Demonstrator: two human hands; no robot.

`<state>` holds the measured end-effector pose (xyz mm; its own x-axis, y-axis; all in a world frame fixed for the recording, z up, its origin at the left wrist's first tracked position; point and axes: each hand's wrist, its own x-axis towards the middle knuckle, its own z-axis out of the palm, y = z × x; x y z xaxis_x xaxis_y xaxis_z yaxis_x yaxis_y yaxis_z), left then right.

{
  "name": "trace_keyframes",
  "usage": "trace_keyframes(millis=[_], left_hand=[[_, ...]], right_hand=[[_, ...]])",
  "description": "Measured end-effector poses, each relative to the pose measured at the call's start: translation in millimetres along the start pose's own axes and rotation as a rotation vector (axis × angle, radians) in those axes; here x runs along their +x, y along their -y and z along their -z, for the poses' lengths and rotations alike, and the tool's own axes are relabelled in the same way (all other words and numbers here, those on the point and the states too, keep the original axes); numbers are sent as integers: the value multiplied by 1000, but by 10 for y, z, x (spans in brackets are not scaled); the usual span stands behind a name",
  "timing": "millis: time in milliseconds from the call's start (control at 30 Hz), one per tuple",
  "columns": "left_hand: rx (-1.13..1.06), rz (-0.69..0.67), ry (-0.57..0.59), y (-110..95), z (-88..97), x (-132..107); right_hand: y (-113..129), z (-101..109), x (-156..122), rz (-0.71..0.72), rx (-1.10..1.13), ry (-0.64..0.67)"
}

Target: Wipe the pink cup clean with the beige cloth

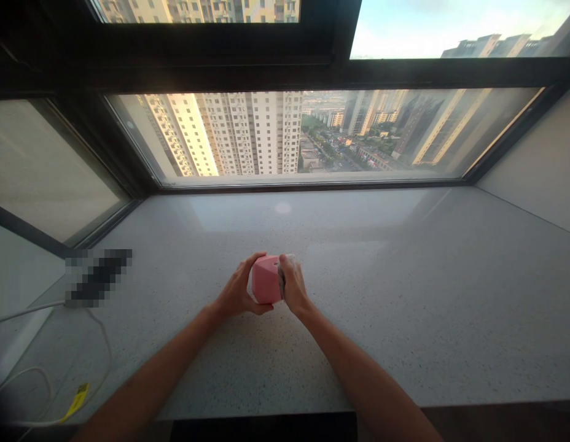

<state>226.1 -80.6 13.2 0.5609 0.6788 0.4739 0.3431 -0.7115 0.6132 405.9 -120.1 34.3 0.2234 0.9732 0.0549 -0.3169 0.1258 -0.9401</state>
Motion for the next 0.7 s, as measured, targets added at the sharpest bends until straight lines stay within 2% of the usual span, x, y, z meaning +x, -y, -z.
trace_keyframes(millis=[133, 300, 400, 467, 567, 700], left_hand=[[0, -36, 37, 87, -5, -9], [64, -281, 29, 190, 3, 27], [105, -350, -14, 171, 28, 48], [127, -329, -26, 127, 44, 50], [132, -222, -40, 65, 40, 33], [5, -64, 9, 72, -19, -5]], right_hand=[[-35, 12, 30, -39, 39, 11], [-63, 14, 73, -61, 99, 60], [-52, 1, 83, -61, 110, 49], [-33, -9, 70, -50, 107, 34], [0, -15, 14, 6, 40, 13], [18, -13, -58, 56, -66, -12]])
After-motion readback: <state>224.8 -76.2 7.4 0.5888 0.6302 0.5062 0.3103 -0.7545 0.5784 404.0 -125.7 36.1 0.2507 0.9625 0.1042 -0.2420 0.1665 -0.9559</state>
